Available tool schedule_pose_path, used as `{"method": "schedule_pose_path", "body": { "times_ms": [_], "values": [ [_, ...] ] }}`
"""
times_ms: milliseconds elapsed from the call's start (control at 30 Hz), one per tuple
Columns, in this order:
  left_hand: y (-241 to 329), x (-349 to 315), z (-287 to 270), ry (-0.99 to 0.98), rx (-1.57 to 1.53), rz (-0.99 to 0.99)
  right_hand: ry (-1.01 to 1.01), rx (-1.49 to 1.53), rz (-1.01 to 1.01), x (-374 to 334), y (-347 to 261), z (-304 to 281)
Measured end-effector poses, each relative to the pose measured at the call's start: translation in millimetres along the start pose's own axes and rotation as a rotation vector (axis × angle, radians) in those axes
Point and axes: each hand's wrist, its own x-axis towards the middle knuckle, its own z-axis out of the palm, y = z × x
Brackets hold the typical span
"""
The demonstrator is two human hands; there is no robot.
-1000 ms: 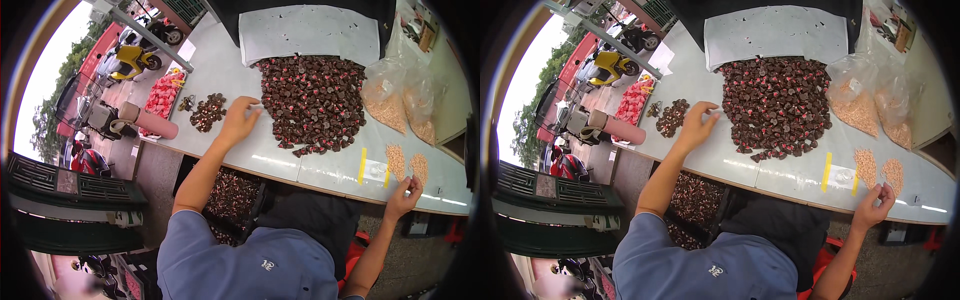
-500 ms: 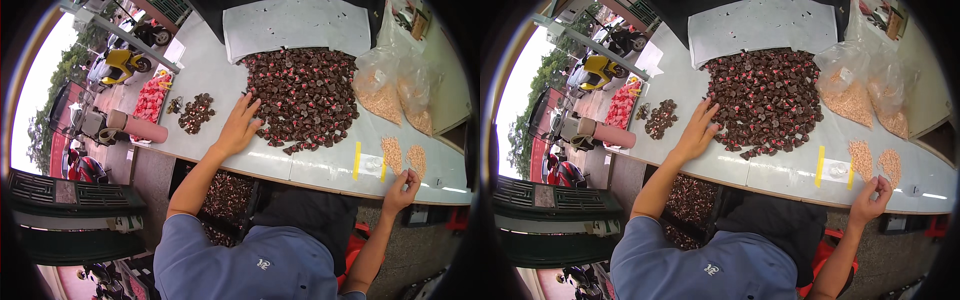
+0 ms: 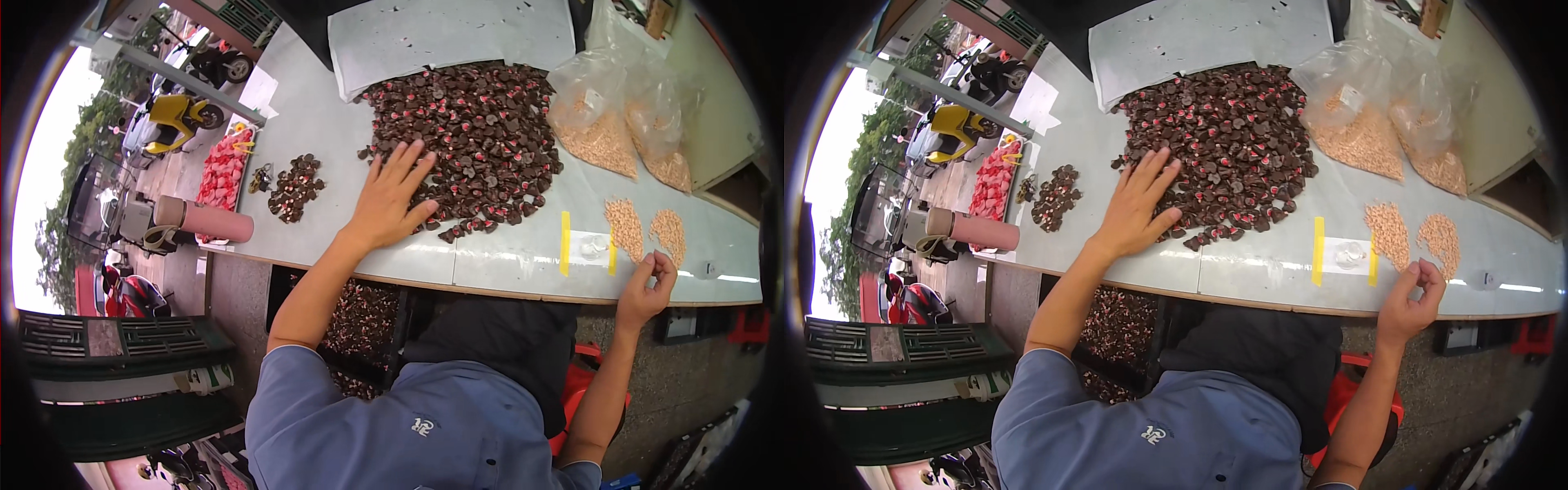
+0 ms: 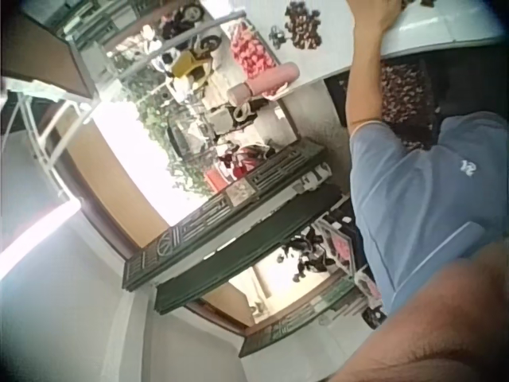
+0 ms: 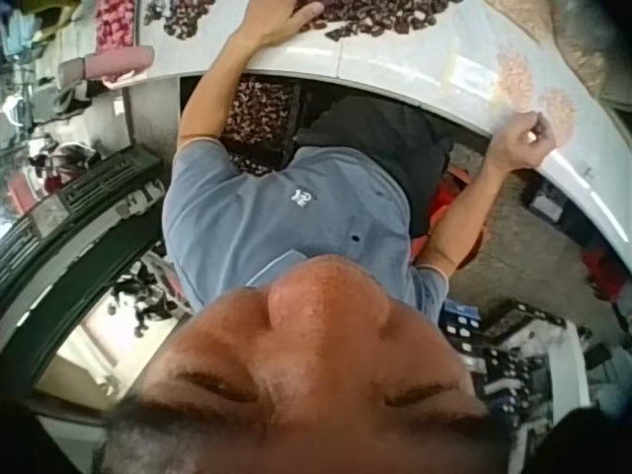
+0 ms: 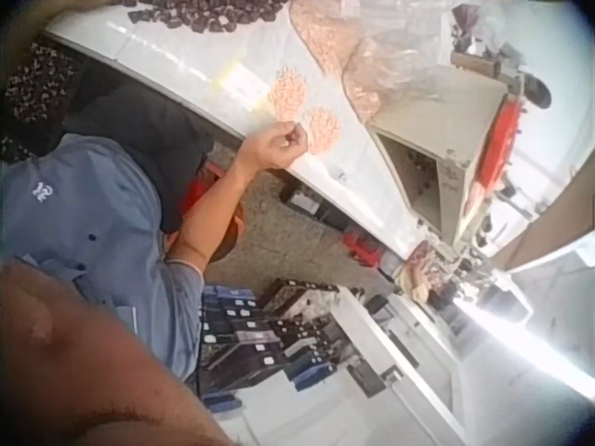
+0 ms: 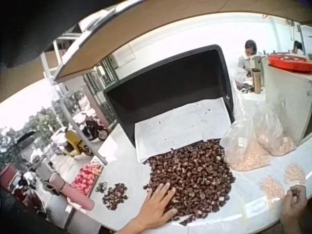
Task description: Sorting and inspecting small plastic components on a workbench in a factory setting.
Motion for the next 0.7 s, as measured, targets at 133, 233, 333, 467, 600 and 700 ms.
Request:
{"method": "schedule_pose_path", "body": {
  "times_ms": [133, 233, 333, 467, 600, 700],
  "values": [
    [-6.4, -9.1, 0.5, 0.039, 0.025, -0.054, 0.013, -0.004, -0.01, 0.5, -0.1, -0.5],
    [4.5, -13.6, 2.1, 0.215, -0.029, -0.033, 0.019, -0.017, -0.012, 0.9, -1.7, -0.5],
    [28.6, -12.8, 0.8, 0.409, -0.22, 0.167, 0.017, -0.017, -0.013, 0.4, 0.9, -3.0],
    [54.7, -20.7, -1.6, 0.284, -0.134, 0.134, 0.019, -0.018, -0.02, 0.2, -1.2, -1.5],
    [64.2, -26.7, 0.5, 0.205, -0.055, 0.071, 0.019, -0.025, -0.002, 0.9, -5.0, -1.1],
    [73.0, -28.6, -7.6, 0.191, -0.073, 0.114, 0.035, -0.02, -0.016, 1.3, -5.2, -2.7]
  ]
}}
